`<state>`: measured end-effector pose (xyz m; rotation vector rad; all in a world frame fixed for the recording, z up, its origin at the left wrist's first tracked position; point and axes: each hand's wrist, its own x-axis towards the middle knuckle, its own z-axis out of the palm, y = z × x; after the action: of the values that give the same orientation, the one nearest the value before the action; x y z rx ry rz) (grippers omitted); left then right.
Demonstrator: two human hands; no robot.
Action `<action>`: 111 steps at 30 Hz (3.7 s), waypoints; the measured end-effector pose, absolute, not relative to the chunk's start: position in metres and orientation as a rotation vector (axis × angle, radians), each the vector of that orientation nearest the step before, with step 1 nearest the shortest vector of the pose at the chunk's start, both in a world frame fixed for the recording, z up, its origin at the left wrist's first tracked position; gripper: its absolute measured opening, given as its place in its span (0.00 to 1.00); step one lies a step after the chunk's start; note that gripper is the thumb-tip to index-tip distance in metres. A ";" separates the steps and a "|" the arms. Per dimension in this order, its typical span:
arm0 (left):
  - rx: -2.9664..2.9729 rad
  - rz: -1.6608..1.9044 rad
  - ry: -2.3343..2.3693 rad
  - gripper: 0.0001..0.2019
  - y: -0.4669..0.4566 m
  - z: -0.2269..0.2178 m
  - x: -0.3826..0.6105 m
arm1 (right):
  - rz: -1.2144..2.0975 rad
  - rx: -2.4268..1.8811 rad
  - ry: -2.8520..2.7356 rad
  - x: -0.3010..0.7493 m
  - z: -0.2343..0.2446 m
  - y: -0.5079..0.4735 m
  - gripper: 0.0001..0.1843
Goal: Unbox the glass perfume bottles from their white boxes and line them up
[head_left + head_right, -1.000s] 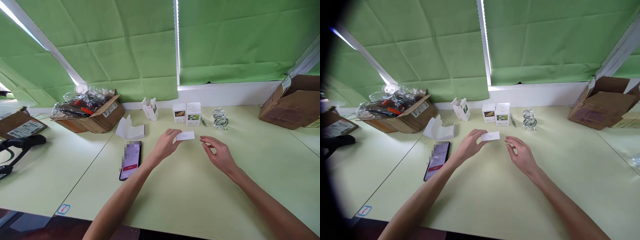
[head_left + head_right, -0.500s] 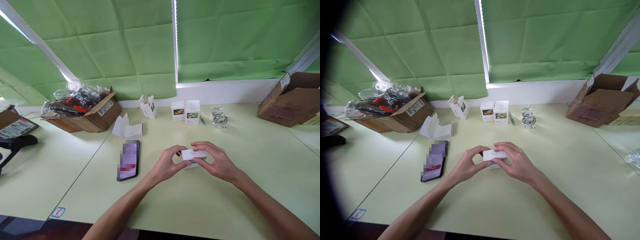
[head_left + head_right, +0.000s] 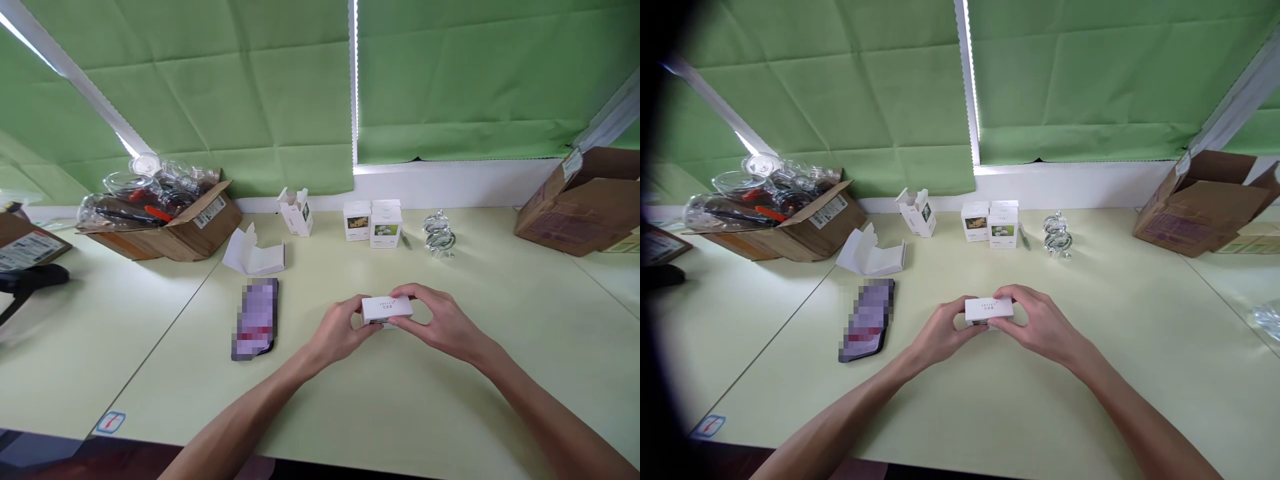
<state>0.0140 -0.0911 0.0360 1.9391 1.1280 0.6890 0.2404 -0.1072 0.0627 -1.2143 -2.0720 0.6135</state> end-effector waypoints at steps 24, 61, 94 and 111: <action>2.545 0.864 1.080 0.14 -0.086 0.016 0.008 | 0.150 -1.015 -2.305 0.236 0.073 -0.115 0.12; 2.446 0.720 1.202 0.15 -0.084 0.017 0.011 | -0.306 -0.926 -2.192 0.220 0.074 -0.122 0.07; 2.819 1.103 1.245 0.11 -0.085 0.015 0.010 | -0.119 -1.142 -1.978 0.234 0.066 -0.113 0.06; 2.987 1.152 1.355 0.19 -0.090 0.017 0.012 | -0.068 -0.975 -2.060 0.191 0.057 -0.144 0.10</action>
<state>0.0121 -0.0901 0.0170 2.9874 1.3550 1.1522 0.1908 -0.1442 0.0573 -0.9747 -2.0600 -0.0683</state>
